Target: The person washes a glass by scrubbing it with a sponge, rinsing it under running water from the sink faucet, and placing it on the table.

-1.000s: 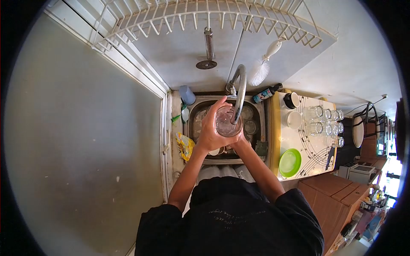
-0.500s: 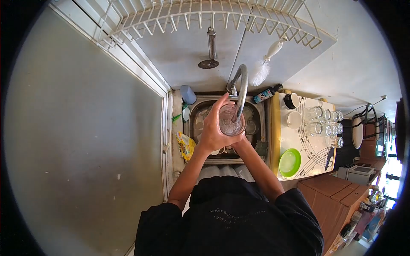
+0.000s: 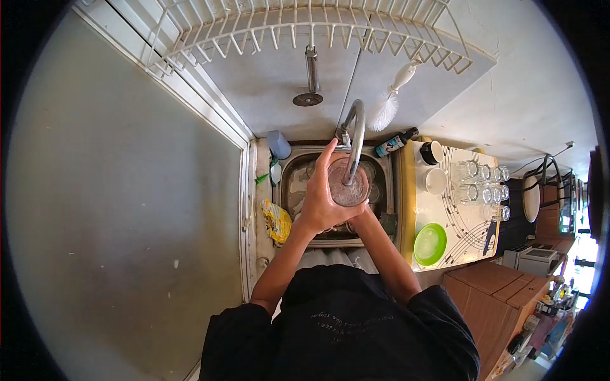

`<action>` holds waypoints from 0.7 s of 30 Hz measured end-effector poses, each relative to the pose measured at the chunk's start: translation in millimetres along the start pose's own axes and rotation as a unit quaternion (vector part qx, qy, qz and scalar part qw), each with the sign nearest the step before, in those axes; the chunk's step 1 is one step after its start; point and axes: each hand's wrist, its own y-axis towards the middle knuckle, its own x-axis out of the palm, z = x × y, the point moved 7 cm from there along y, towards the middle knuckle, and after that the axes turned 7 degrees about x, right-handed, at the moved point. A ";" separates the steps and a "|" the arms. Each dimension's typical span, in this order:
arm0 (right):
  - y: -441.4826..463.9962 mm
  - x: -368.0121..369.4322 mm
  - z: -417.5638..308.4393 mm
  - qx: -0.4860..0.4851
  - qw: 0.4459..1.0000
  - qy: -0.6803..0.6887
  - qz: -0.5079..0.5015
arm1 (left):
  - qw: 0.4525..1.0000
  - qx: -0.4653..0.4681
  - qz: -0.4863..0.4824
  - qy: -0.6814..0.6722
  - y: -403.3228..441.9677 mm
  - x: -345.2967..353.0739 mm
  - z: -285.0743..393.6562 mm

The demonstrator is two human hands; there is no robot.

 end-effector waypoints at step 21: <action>-2.9 -18.2 -6.2 0.324 0.693 -0.480 -0.429 | 0.999 -0.023 0.011 0.025 -4.5 3.2 6.2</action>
